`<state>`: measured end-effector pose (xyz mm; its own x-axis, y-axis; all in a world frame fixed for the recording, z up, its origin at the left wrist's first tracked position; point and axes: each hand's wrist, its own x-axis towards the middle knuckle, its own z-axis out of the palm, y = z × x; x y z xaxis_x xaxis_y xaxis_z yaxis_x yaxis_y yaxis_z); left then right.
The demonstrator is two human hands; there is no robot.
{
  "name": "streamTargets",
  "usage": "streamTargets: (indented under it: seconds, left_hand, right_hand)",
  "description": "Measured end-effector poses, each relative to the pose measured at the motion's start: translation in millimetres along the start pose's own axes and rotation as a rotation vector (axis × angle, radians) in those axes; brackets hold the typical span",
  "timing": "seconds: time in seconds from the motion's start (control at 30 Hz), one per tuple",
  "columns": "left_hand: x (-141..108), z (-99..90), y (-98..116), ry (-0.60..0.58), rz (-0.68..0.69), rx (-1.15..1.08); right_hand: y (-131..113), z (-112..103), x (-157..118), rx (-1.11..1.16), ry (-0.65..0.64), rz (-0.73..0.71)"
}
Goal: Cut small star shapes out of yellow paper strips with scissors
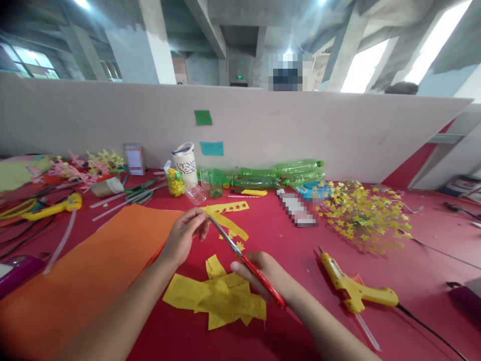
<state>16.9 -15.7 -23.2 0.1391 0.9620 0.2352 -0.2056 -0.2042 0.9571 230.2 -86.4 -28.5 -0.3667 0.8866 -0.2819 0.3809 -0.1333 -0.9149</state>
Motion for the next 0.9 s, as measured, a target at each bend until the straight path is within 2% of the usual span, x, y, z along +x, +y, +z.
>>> streamTargets:
  seconds: [0.23, 0.5, 0.9]
  left_hand:
    - [1, -2.6, -2, -0.029, 0.007, 0.000]
    - [1, -3.7, -2, -0.041, 0.037, 0.059]
    - [3, -8.0, -1, -0.059, 0.020, 0.094]
  right_hand:
    - [-3, -1, -2, 0.007, -0.040, -0.031]
    - [-4, 0, 1, 0.086, -0.032, 0.066]
    - [-12, -2, -1, -0.031, -0.003, 0.080]
